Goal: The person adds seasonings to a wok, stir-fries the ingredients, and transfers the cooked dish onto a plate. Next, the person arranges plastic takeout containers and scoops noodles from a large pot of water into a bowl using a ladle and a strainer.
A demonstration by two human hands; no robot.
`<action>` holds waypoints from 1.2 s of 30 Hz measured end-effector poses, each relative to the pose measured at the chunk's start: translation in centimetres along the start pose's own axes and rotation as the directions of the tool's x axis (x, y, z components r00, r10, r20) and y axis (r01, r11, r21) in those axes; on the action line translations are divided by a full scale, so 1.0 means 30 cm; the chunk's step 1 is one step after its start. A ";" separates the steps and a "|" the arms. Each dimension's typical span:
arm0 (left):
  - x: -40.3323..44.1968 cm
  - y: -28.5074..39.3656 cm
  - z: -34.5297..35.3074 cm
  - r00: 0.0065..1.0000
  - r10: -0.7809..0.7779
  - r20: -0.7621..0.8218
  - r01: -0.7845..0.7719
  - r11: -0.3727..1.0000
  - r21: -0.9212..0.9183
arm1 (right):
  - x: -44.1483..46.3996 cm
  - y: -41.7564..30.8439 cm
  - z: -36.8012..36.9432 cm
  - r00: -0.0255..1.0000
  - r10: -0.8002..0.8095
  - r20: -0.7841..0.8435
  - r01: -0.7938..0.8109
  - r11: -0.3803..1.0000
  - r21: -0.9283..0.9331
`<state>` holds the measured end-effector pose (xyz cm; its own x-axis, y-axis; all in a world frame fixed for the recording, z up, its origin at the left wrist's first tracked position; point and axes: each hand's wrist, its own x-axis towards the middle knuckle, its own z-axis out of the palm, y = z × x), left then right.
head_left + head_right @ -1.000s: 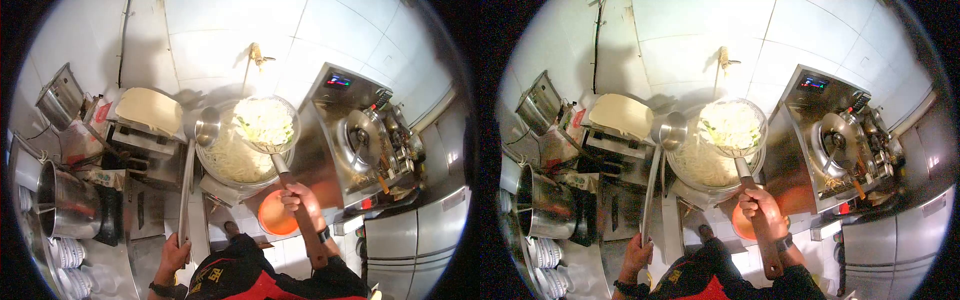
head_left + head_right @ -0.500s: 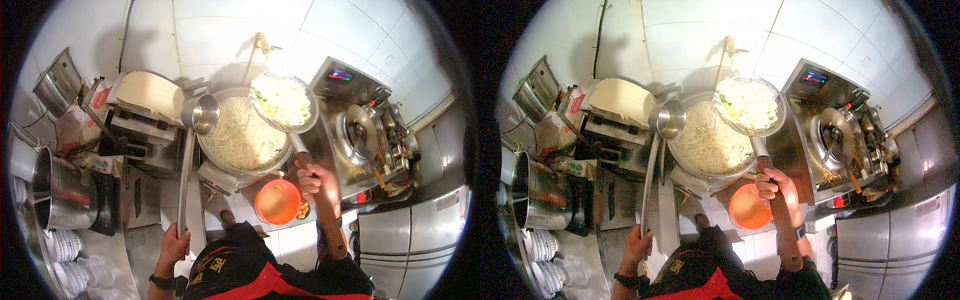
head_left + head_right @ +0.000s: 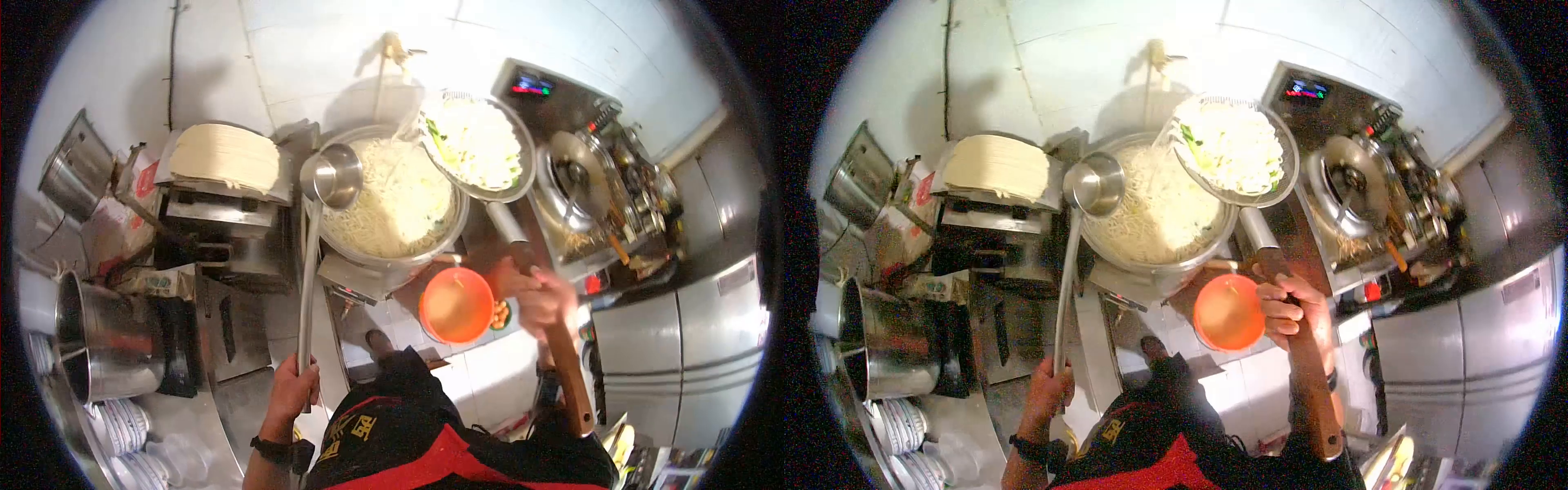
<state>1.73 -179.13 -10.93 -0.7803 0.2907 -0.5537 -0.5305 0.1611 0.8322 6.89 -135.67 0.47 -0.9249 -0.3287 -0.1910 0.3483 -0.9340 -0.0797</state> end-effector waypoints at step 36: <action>-0.253 -0.151 0.143 0.992 -0.128 0.009 0.125 0.981 0.147 | -0.186 0.328 -1.472 -0.082 -0.770 -0.632 -0.638 0.528 -0.560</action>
<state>11.47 -178.02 -10.37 -0.7031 0.2764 -0.6552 -0.5693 0.3333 0.7515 22.18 -136.83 -42.46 -0.0964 0.8351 -0.5415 0.8595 -0.2046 -0.4684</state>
